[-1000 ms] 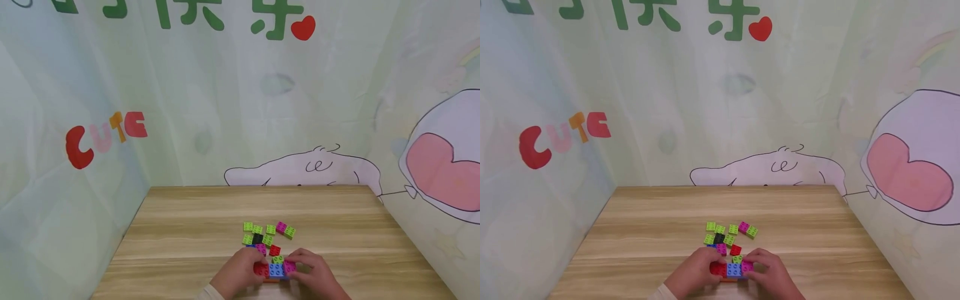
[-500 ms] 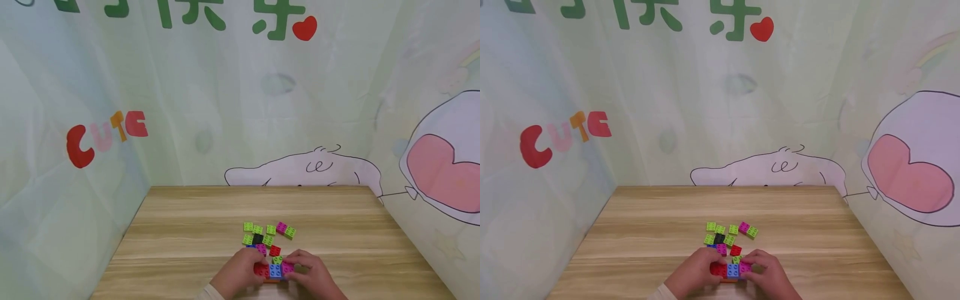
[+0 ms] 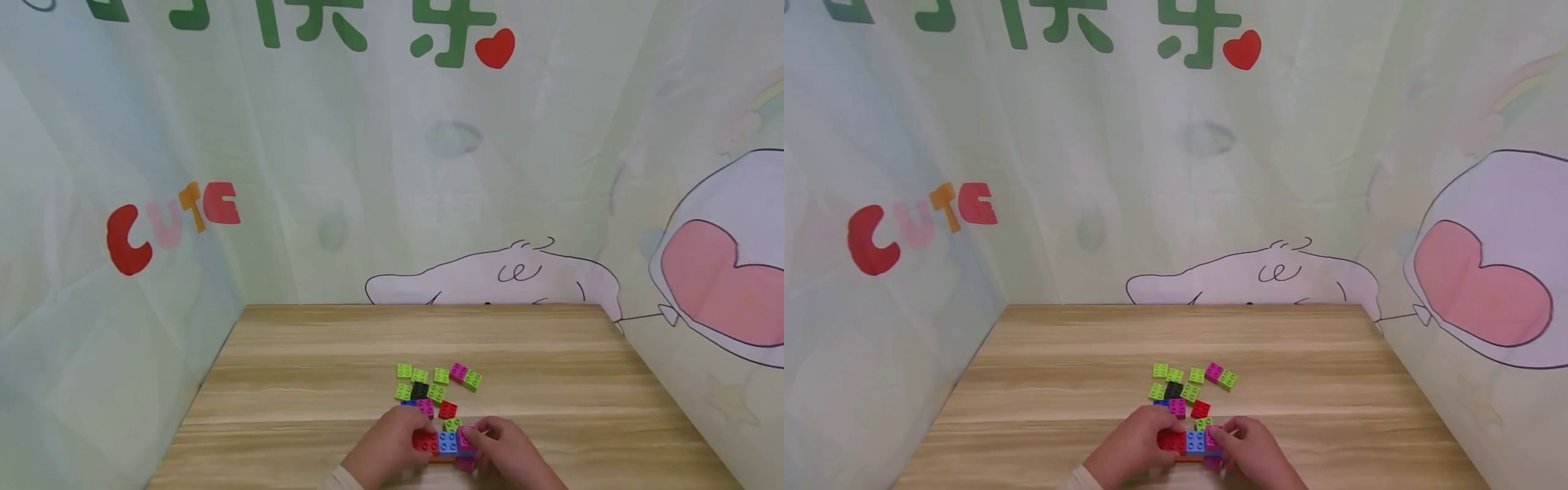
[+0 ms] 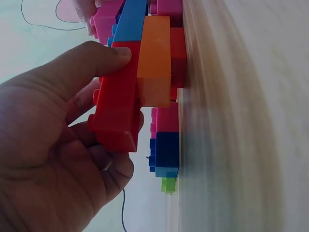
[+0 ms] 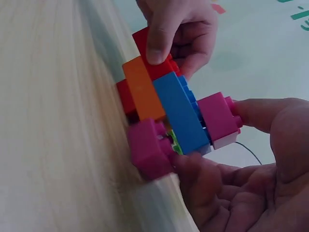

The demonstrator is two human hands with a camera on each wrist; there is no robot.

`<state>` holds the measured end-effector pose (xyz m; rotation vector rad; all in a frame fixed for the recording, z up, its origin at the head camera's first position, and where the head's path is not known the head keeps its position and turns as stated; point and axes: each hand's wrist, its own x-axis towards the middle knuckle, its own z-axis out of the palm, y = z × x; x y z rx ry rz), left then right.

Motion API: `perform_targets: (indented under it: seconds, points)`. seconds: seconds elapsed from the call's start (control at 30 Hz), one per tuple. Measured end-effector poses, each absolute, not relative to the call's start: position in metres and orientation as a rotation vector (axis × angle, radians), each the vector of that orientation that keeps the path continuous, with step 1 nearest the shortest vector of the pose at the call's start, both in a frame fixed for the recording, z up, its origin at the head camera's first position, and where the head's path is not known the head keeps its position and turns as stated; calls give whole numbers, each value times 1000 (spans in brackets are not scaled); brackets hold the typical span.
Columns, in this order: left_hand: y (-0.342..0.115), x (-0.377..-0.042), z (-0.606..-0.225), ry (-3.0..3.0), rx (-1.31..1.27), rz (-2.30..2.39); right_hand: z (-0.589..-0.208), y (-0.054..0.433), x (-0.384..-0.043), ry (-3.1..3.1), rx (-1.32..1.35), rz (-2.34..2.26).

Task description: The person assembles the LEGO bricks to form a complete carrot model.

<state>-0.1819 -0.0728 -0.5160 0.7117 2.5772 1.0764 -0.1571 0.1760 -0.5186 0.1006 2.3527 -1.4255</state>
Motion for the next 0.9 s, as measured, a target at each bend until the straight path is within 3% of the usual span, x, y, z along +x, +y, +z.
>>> perform_targets:
  seconds: [0.47,0.73,0.9]
  points:
    - [-74,-182,-514,2556,642,1080,-533,174,-159,2151,121,-1670]
    - [-76,-184,-518,2543,644,1097,-531,178,-162,2328,176,-1483]
    - [-75,-186,-521,2566,681,1083,-531,191,-161,2454,47,-1353]
